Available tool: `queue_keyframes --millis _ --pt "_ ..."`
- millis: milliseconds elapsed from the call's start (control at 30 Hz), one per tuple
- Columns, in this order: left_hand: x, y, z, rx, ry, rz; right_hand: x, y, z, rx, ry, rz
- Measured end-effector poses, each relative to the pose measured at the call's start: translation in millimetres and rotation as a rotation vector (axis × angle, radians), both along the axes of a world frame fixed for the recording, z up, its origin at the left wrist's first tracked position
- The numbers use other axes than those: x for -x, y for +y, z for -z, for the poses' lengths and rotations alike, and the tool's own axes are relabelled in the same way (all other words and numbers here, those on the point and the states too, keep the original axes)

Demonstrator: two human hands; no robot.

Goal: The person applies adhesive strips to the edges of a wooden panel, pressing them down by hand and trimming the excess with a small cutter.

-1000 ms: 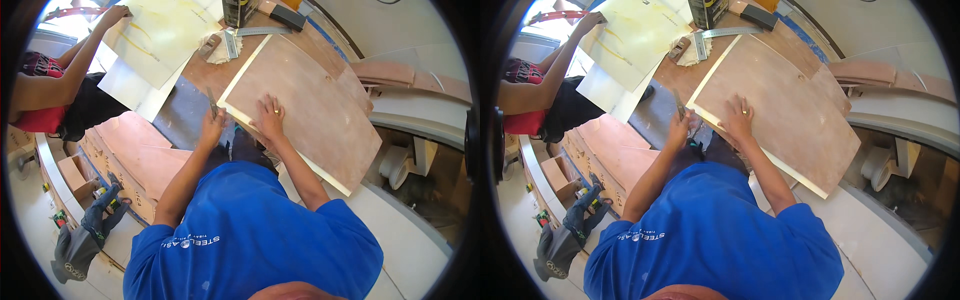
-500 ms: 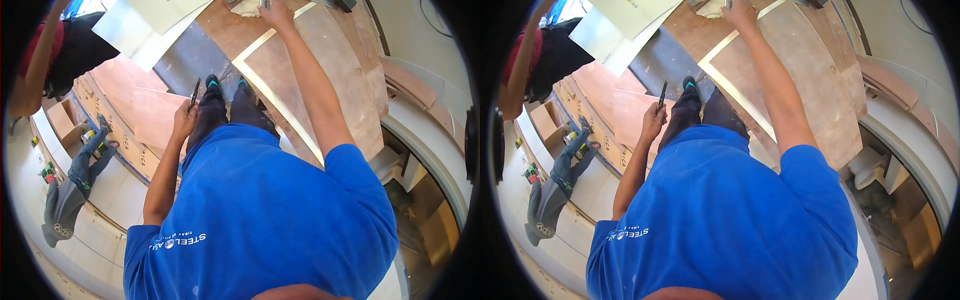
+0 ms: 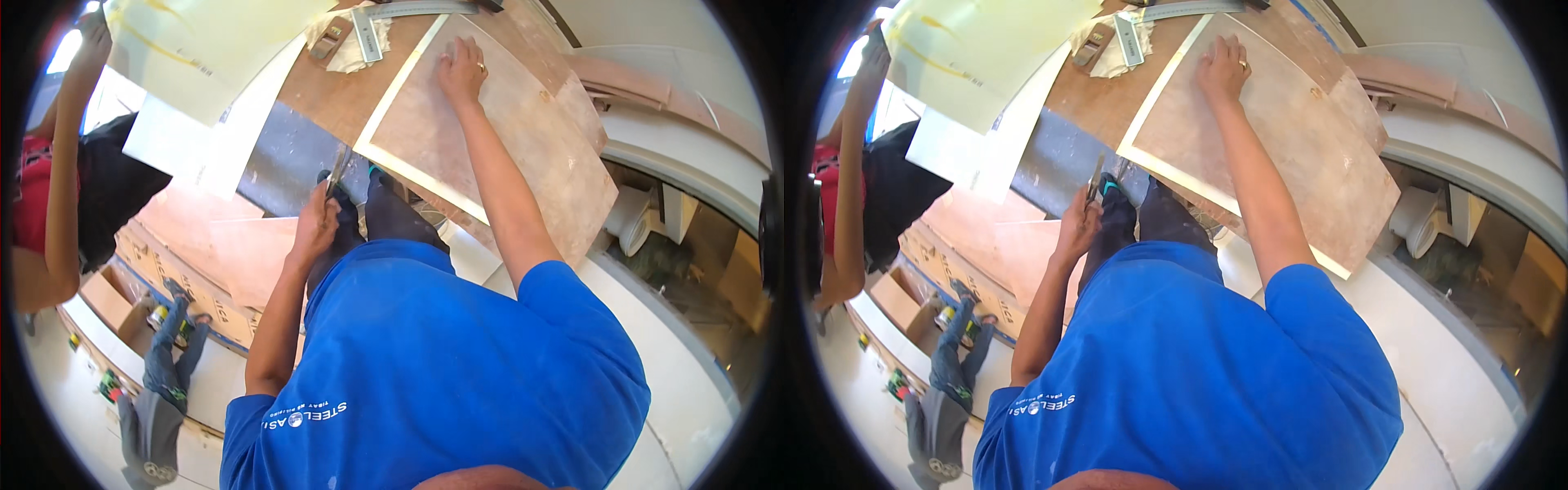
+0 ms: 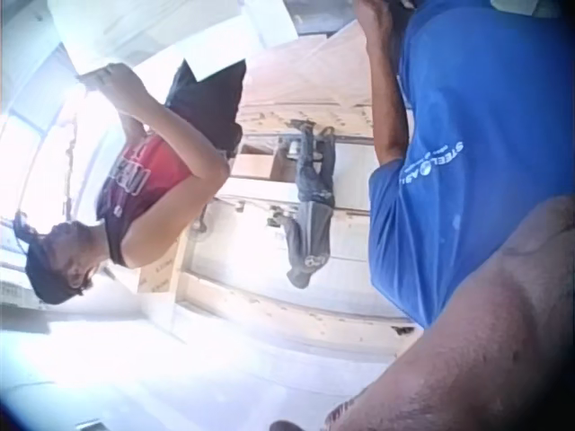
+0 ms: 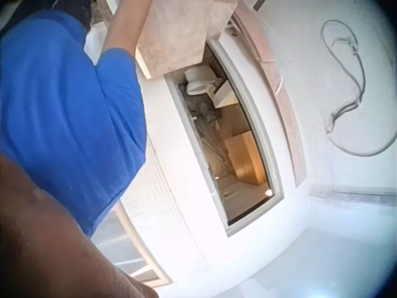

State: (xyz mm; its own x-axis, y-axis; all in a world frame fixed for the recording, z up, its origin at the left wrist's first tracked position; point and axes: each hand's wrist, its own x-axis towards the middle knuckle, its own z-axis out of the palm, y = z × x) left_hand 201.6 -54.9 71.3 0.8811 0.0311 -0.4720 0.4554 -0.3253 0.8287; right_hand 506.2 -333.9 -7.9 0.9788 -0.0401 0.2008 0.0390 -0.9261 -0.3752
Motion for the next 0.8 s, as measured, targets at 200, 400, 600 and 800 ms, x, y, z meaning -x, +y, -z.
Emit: queue_keyframes --millis 200,400,600,800 --pt "-110 -51 -4 -0.086 -0.26 0.15 17 -10 15 0.229 -0.059 -0.024" --pt "-223 -97 17 0.133 -0.333 0.011 20 -8 14 0.155 -0.017 -0.026" --pt "-276 -111 43 0.036 -0.152 -0.119 20 -6 3 0.143 0.007 -0.017" --pt "-316 -127 58 -0.05 -0.148 -0.066 17 -11 2 0.101 0.015 -0.006"
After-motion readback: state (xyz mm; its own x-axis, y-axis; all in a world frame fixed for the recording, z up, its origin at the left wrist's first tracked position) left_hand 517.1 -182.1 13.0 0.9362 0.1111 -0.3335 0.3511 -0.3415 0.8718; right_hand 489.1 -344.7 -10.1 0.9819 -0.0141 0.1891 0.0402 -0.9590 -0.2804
